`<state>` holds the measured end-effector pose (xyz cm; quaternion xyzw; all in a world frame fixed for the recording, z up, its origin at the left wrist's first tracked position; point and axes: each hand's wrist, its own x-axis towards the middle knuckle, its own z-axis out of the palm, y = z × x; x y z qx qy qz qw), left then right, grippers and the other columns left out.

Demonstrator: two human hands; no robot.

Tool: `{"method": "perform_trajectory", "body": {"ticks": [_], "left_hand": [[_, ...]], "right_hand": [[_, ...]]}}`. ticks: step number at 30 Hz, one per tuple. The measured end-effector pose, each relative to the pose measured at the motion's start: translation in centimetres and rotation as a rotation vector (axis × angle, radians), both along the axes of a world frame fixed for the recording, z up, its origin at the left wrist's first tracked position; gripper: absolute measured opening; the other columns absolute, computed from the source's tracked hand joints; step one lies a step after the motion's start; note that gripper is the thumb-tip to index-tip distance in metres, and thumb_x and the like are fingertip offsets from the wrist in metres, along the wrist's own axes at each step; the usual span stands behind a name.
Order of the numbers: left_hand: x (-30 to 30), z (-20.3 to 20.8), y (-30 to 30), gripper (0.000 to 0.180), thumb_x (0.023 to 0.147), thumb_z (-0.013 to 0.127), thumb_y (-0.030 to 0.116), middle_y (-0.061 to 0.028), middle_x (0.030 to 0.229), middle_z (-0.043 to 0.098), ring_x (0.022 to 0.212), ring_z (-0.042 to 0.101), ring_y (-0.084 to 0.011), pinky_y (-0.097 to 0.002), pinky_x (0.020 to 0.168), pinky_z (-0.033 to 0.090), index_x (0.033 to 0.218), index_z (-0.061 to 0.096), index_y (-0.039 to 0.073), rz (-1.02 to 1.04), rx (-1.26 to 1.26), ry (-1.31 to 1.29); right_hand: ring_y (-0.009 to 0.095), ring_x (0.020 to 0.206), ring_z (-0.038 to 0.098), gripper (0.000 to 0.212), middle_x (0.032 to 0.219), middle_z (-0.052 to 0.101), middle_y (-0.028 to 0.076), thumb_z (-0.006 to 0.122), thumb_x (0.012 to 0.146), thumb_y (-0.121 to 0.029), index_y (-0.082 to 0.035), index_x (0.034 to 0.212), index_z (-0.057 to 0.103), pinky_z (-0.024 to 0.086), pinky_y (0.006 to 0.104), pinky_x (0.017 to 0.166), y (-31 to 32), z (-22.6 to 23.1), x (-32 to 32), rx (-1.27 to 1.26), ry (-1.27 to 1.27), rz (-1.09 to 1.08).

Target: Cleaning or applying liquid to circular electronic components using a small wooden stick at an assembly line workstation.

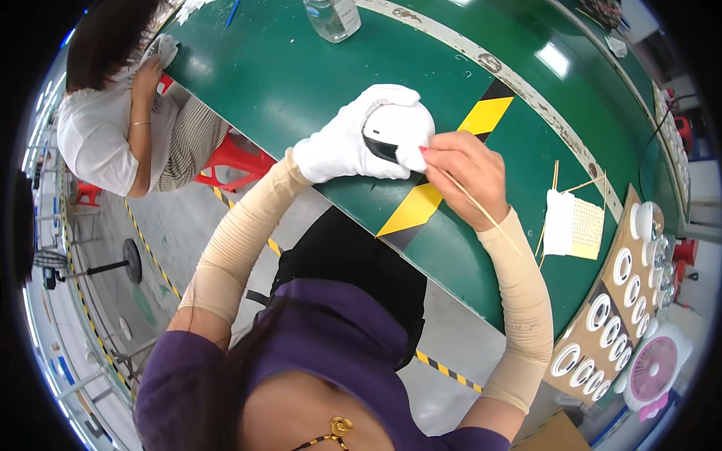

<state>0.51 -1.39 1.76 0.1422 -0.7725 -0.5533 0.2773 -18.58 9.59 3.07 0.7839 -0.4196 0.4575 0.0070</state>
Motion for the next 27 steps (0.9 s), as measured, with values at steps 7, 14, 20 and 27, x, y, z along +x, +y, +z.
{"method": "perform_trajectory", "body": {"ticks": [7, 14, 20, 27], "left_hand": [[-0.1, -0.2, -0.5, 0.079, 0.061, 0.088, 0.016, -0.0066, 0.124, 0.053, 0.114, 0.052, -0.0177, -0.0323, 0.1, 0.042, 0.128, 0.048, 0.011, -0.035, -0.005, 0.032], [0.0, -0.4, -0.7, 0.078, 0.062, 0.088, 0.017, -0.0072, 0.127, 0.051, 0.116, 0.05, -0.0186, -0.0332, 0.101, 0.041, 0.129, 0.047, 0.01, -0.056, -0.069, 0.067], [-0.2, -0.9, -0.8, 0.078, 0.063, 0.088, 0.017, -0.0076, 0.119, 0.054, 0.111, 0.054, -0.0191, -0.0335, 0.097, 0.045, 0.128, 0.046, 0.01, -0.069, -0.01, 0.115], [-0.2, -0.5, -0.6, 0.078, 0.062, 0.088, 0.015, -0.007, 0.113, 0.057, 0.105, 0.056, -0.0201, -0.0335, 0.094, 0.047, 0.128, 0.046, 0.012, -0.029, -0.099, 0.112]], "right_hand": [[0.024, 0.071, 0.063, 0.019, 0.083, 0.062, 0.009, 0.074, 0.065, 0.004, -0.001, 0.08, 0.063, 0.05, 0.0308, 0.06, -0.6, -0.7, 0.0, 0.009, -0.057, 0.01], [0.027, 0.068, 0.057, 0.025, 0.079, 0.058, 0.009, 0.075, 0.062, 0.007, -0.001, 0.082, 0.063, 0.046, 0.0343, 0.059, -0.8, -0.3, 0.2, -0.045, 0.053, 0.075], [0.027, 0.07, 0.056, 0.023, 0.078, 0.058, 0.01, 0.074, 0.062, 0.008, -0.001, 0.08, 0.062, 0.045, 0.0335, 0.06, -1.1, 0.9, 2.0, -0.019, 0.019, 0.023], [0.023, 0.065, 0.056, 0.021, 0.072, 0.058, 0.006, 0.076, 0.064, 0.004, -0.005, 0.078, 0.063, 0.042, 0.0322, 0.057, -0.5, -0.1, 0.9, -0.041, -0.029, -0.059]]}}
